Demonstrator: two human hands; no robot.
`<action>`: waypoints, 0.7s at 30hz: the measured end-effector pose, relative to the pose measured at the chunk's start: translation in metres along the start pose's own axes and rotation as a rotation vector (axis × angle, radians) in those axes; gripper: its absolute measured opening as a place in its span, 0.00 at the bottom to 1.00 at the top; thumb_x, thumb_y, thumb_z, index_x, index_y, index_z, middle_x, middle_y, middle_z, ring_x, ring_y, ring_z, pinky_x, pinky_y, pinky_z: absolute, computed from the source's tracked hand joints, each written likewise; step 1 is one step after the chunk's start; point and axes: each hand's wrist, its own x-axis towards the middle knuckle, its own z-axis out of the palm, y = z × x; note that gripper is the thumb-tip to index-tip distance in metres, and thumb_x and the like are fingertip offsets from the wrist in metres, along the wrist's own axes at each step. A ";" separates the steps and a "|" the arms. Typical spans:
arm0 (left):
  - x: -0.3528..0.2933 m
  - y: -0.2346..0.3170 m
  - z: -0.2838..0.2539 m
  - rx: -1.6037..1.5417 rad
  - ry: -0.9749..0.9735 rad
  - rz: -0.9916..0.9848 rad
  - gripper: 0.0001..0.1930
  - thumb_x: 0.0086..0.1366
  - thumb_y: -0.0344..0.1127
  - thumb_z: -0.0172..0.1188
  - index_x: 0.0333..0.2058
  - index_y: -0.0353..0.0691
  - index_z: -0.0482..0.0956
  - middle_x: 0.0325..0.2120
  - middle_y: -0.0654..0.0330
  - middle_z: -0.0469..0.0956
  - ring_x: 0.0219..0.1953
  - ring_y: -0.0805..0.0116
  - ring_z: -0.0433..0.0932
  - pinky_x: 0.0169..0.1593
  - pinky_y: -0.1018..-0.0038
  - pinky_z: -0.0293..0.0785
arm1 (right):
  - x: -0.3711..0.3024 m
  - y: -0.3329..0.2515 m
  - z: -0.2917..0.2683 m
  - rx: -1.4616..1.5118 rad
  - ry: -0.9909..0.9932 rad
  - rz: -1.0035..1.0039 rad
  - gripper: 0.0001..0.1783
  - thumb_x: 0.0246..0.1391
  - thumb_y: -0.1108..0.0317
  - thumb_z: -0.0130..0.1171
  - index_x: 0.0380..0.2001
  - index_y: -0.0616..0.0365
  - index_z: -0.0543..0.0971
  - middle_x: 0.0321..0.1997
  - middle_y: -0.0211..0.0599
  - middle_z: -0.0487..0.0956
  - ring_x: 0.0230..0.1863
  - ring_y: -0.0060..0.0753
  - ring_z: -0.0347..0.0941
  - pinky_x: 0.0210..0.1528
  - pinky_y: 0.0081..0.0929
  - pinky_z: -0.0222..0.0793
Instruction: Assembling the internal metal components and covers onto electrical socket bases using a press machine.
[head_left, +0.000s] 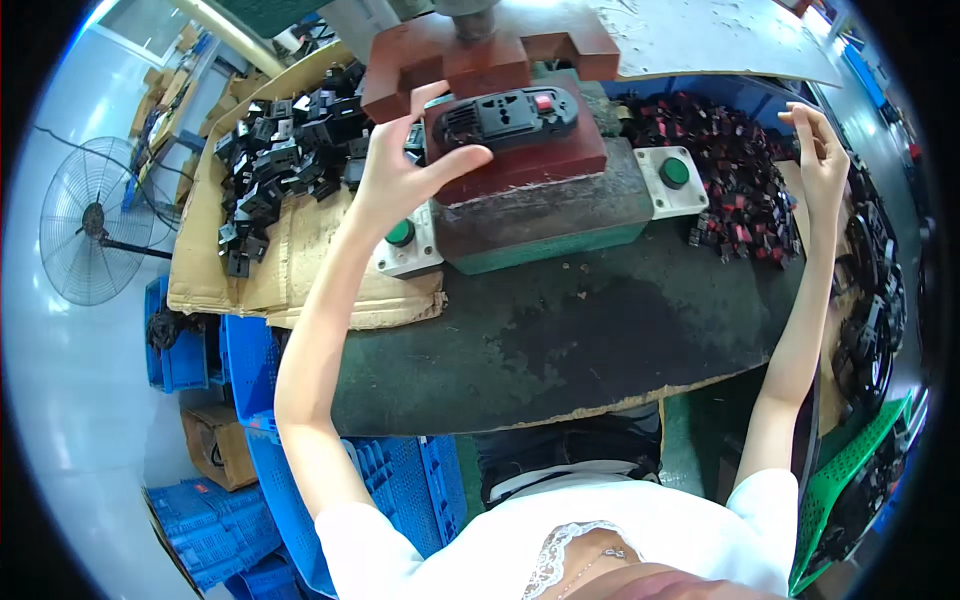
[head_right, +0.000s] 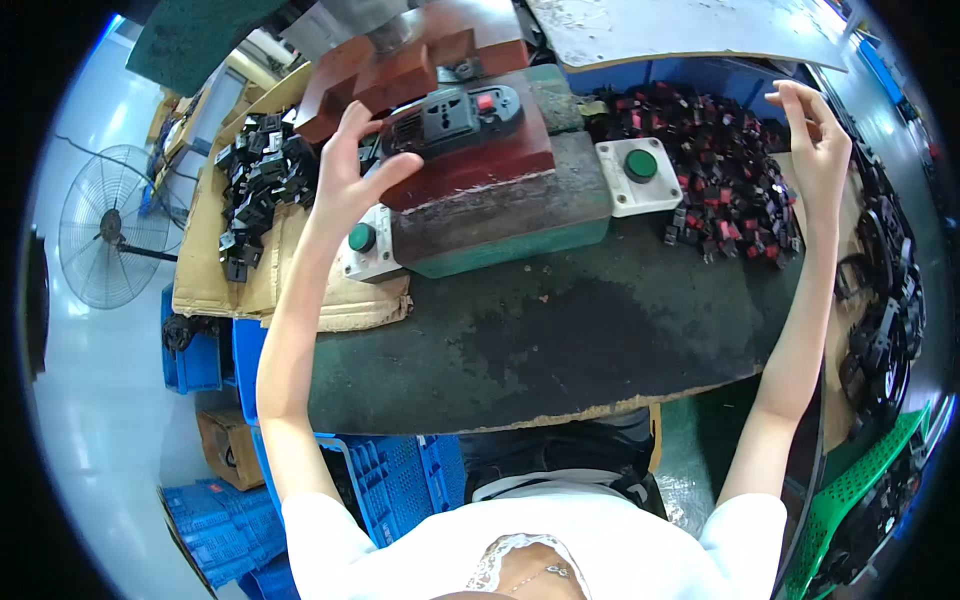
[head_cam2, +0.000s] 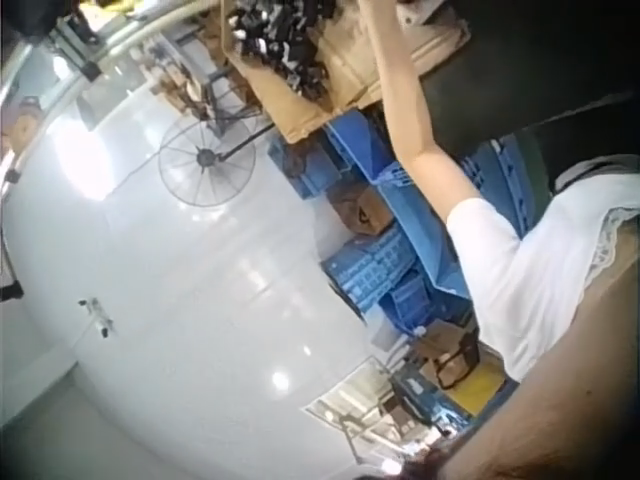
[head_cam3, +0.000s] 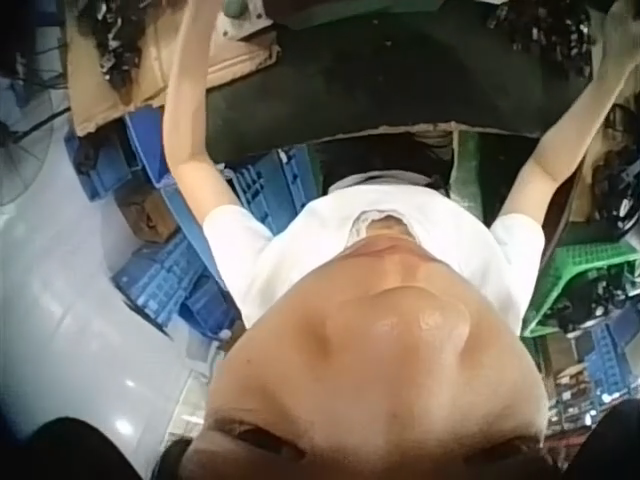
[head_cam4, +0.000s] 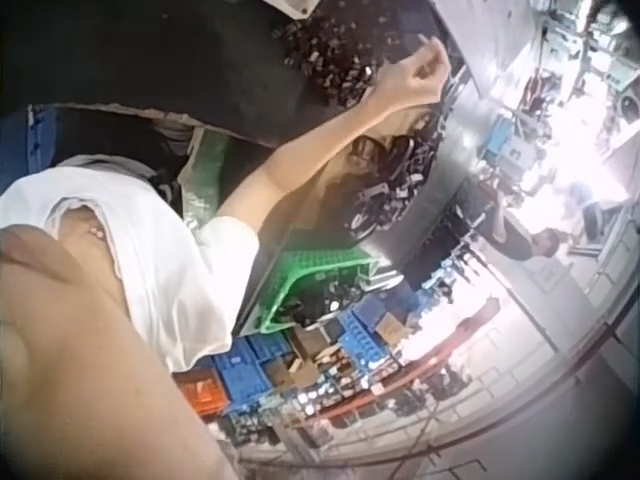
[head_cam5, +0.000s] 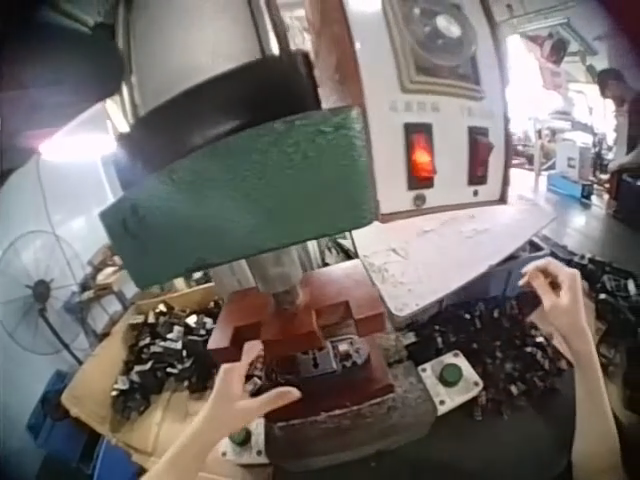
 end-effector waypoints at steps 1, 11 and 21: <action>0.005 0.001 0.007 0.163 0.014 -0.016 0.35 0.44 0.48 0.73 0.48 0.34 0.72 0.36 0.53 0.76 0.39 0.69 0.73 0.41 0.72 0.68 | 0.005 0.011 -0.001 0.054 0.038 -0.034 0.10 0.58 0.65 0.53 0.37 0.57 0.81 0.33 0.31 0.81 0.35 0.16 0.73 0.38 0.15 0.66; -0.015 0.013 -0.002 0.051 0.172 -0.115 0.28 0.43 0.25 0.70 0.46 0.33 0.72 0.41 0.58 0.74 0.41 0.70 0.73 0.48 0.75 0.67 | 0.025 0.068 -0.070 -0.587 0.235 -0.111 0.13 0.53 0.59 0.57 0.35 0.57 0.80 0.36 0.41 0.81 0.37 0.38 0.78 0.39 0.27 0.71; -0.132 0.093 -0.032 0.616 0.228 0.055 0.28 0.42 0.29 0.69 0.45 0.37 0.72 0.46 0.54 0.73 0.50 0.56 0.70 0.62 0.59 0.54 | 0.019 0.110 -0.163 -1.127 -0.556 0.635 0.22 0.46 0.63 0.55 0.43 0.64 0.72 0.48 0.55 0.74 0.50 0.50 0.71 0.52 0.37 0.67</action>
